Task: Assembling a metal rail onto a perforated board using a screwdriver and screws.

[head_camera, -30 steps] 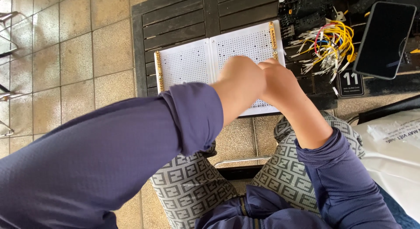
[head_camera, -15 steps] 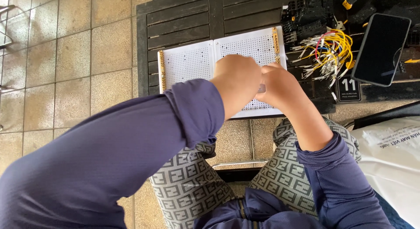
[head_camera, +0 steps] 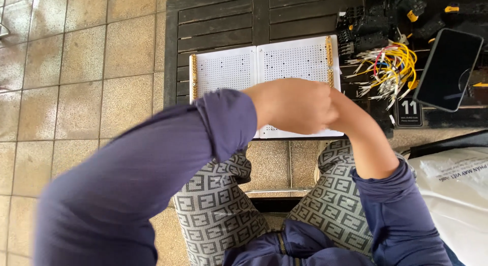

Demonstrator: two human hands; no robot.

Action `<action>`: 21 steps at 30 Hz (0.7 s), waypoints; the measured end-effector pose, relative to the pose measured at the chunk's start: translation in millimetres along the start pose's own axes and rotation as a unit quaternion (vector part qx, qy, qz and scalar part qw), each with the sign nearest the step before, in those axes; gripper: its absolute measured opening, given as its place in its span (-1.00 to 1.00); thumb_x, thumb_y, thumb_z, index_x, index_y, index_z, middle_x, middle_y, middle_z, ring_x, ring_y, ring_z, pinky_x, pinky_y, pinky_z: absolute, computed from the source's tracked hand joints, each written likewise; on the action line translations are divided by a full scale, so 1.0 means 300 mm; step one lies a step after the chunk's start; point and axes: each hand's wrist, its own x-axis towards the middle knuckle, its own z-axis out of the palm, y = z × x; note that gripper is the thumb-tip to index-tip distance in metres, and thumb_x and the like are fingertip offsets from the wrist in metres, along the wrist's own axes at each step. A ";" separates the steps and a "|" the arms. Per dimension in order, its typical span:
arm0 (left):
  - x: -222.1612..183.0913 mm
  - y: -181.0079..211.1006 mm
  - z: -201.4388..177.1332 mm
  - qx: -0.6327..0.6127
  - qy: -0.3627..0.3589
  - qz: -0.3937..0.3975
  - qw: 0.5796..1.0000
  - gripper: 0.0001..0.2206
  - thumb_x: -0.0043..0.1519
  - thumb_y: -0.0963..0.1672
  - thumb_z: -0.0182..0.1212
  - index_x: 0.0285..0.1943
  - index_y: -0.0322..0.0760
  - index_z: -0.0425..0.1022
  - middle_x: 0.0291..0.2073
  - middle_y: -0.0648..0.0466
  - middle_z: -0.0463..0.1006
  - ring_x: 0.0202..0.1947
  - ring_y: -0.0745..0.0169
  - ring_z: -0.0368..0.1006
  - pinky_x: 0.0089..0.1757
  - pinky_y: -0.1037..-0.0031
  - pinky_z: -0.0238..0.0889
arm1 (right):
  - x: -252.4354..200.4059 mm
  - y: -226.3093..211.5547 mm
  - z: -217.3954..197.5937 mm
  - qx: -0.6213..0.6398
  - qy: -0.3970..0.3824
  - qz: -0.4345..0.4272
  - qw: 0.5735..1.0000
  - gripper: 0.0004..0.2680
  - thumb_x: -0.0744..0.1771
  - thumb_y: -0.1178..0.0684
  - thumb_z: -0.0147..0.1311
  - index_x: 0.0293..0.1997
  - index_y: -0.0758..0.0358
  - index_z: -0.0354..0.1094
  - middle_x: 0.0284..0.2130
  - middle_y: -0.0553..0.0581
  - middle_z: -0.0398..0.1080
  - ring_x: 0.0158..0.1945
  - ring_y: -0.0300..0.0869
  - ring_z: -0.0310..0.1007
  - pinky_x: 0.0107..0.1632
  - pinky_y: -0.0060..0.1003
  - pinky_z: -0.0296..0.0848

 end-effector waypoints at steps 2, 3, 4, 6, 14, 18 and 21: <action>0.001 -0.002 -0.038 -0.033 0.168 -0.119 0.978 -0.90 0.39 -0.08 0.10 -0.15 -0.08 0.48 -0.31 0.24 0.48 -0.27 0.27 0.50 -0.17 0.40 0.42 | -0.001 -0.010 -0.011 -0.028 0.010 -0.024 0.999 -0.67 0.23 -0.03 0.26 0.06 0.22 0.46 0.01 0.15 0.46 0.24 0.06 0.32 0.27 -0.11 0.35; 0.007 0.012 -0.055 -0.032 0.168 -0.120 0.978 -0.90 0.39 -0.08 0.10 -0.15 -0.08 0.48 -0.31 0.24 0.48 -0.27 0.27 0.50 -0.17 0.40 0.42 | -0.001 -0.017 -0.017 -0.028 0.011 -0.026 0.999 -0.67 0.23 -0.03 0.26 0.06 0.22 0.46 0.01 0.15 0.46 0.24 0.06 0.32 0.27 -0.11 0.35; 0.013 0.027 -0.071 -0.247 0.177 -0.320 0.897 -0.71 0.36 0.03 0.04 -0.05 -0.24 0.45 -0.31 0.04 0.51 -0.33 0.06 0.54 -0.27 0.25 0.47 | -0.002 -0.024 -0.021 -0.041 0.016 -0.039 0.998 -0.67 0.23 -0.03 0.27 0.05 0.23 0.46 0.02 0.17 0.45 0.26 0.07 0.31 0.28 -0.09 0.34; 0.018 0.072 -0.095 -0.436 0.176 -0.486 0.736 -0.50 0.33 0.13 -0.01 0.06 -0.39 0.42 -0.32 -0.17 0.54 -0.40 -0.16 0.59 -0.37 0.10 0.51 | -0.007 -0.032 -0.036 -0.053 0.027 -0.048 0.997 -0.68 0.24 -0.03 0.28 0.05 0.24 0.47 0.04 0.19 0.44 0.27 0.09 0.31 0.29 -0.07 0.34; 0.002 0.078 -0.106 -0.400 -0.023 -0.580 0.709 -0.63 0.30 -0.13 0.03 0.19 -0.56 0.37 -0.37 -0.40 0.55 -0.51 -0.24 0.62 -0.56 0.12 0.48 | -0.050 -0.075 -0.089 -0.128 0.053 -0.109 0.984 -0.69 0.25 0.00 0.34 0.04 0.29 0.49 0.13 0.32 0.40 0.33 0.20 0.26 0.34 0.04 0.33; -0.042 0.007 0.043 -0.520 -0.091 -0.588 0.613 -0.64 0.18 -0.15 0.03 0.09 -0.57 0.42 -0.40 -0.32 0.57 -0.46 -0.21 0.64 -0.49 0.08 0.52 | -0.109 -0.112 -0.175 -0.055 0.024 0.005 0.998 -0.61 0.14 0.02 0.46 0.03 0.25 0.53 0.18 0.38 0.35 0.38 0.32 0.15 0.32 0.17 0.31; -0.055 -0.027 0.161 -0.549 -0.237 -0.573 0.560 -0.59 0.11 -0.07 0.15 0.08 -0.45 0.50 -0.62 -0.05 0.56 -0.65 -0.02 0.57 -0.47 -0.07 0.52 | -0.113 -0.098 -0.169 -0.048 -0.005 0.039 0.998 -0.68 0.18 0.02 0.40 0.00 0.22 0.54 0.25 0.35 0.30 0.42 0.29 0.09 0.34 0.13 0.29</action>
